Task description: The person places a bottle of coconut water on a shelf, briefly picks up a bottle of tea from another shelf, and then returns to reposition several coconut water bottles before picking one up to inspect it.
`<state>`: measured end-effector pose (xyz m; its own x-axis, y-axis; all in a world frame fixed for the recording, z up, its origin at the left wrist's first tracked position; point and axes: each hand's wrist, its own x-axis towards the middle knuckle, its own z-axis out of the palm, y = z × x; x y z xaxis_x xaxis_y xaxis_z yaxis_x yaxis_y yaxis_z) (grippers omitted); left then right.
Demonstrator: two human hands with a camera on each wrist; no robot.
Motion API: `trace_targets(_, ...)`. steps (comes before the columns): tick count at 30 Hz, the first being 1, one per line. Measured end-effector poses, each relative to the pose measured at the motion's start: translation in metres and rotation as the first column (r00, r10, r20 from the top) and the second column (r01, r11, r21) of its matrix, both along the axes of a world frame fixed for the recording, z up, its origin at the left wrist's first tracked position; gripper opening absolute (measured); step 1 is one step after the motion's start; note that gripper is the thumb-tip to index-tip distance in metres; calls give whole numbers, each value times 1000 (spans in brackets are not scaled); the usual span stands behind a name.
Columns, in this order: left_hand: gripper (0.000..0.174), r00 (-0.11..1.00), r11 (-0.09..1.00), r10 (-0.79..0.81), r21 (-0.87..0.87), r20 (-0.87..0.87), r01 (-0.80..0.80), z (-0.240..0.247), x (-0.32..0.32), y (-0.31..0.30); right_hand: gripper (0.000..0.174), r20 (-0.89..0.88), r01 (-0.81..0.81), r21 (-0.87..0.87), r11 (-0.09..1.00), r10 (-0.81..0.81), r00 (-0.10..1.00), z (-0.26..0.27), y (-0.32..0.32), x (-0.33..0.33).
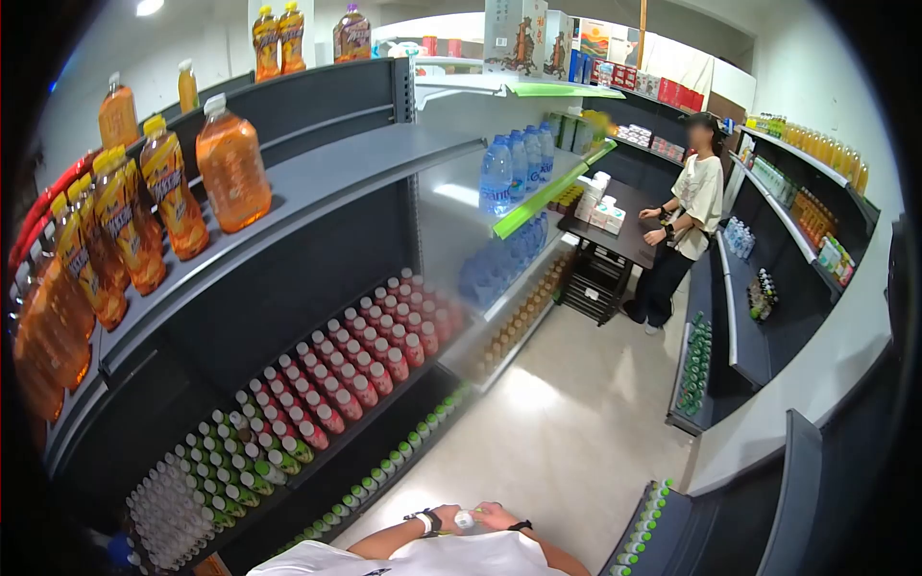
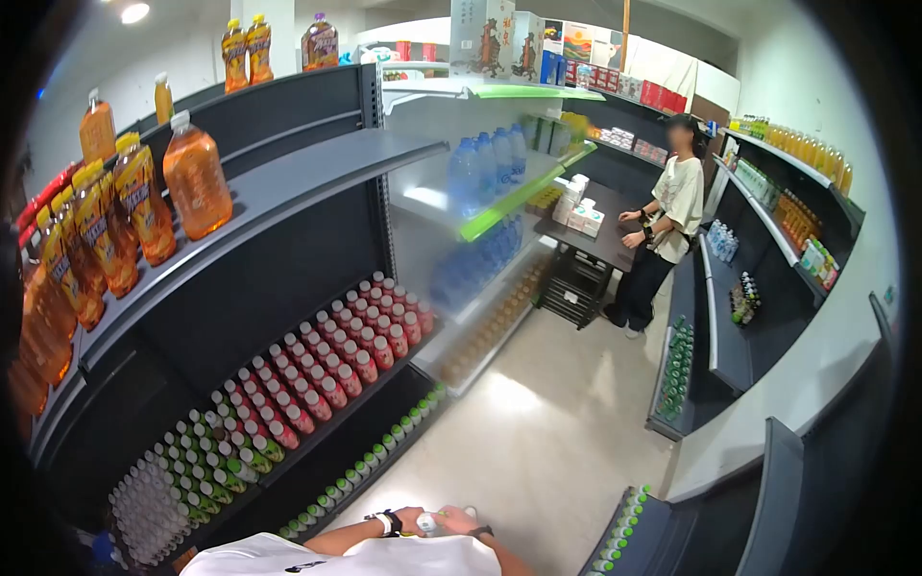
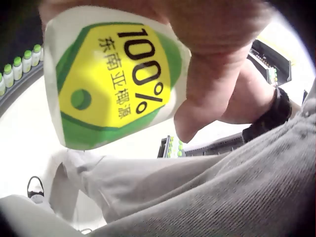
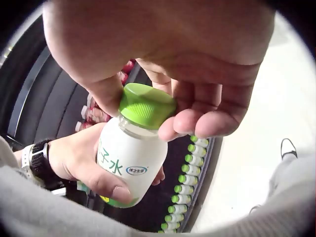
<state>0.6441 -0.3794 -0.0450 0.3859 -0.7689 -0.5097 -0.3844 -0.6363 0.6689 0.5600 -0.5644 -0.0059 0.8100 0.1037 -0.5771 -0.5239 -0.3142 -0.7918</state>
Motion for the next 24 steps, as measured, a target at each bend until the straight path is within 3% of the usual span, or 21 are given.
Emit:
trace_targets(3,61,998,999,43,-6,38,-43,22,23,-36,49,52,16,-5,1000,-16,999,-4,-37,26)
trace_targets(4,62,997,998,64,-4,47,-64,26,28,-46,38,63,58,50,997,-61,996,-5,-48,34)
trace_targets(7,66,979,996,88,-23,185,-85,26,38,-73,33,207,93,163,982,-126,970,-8,-74,50)
trace_targets(8,66,984,996,92,-13,151,-91,34,44,-81,32,214,137,205,969,-181,960,-5,-81,57)
trace_targets(11,67,967,970,229,-109,115,-217,58,55,-96,27,214,216,302,928,-287,934,10,-88,81)
trace_targets(12,71,925,948,299,-181,235,-260,63,56,-98,26,212,229,302,925,-299,930,21,-92,92)
trace_targets(13,75,912,920,368,-208,179,-331,69,59,-98,24,208,246,296,923,-314,926,32,-95,101)
trace_targets(15,75,877,890,442,-218,188,-402,119,69,-106,21,280,233,303,924,-320,905,68,-99,120)
trace_targets(18,73,810,839,519,-341,273,-423,155,95,-107,20,370,188,391,901,-341,864,91,-98,160)
trace_targets(21,68,672,759,622,-521,403,-390,185,123,-101,25,526,97,378,921,-300,796,135,-92,201)
trace_targets(22,62,626,704,675,-595,391,-388,203,130,-99,31,554,2,416,909,-255,793,156,-93,211)
trace_targets(24,61,554,646,733,-657,394,-389,238,143,-94,40,748,-108,245,964,-117,654,187,-91,235)
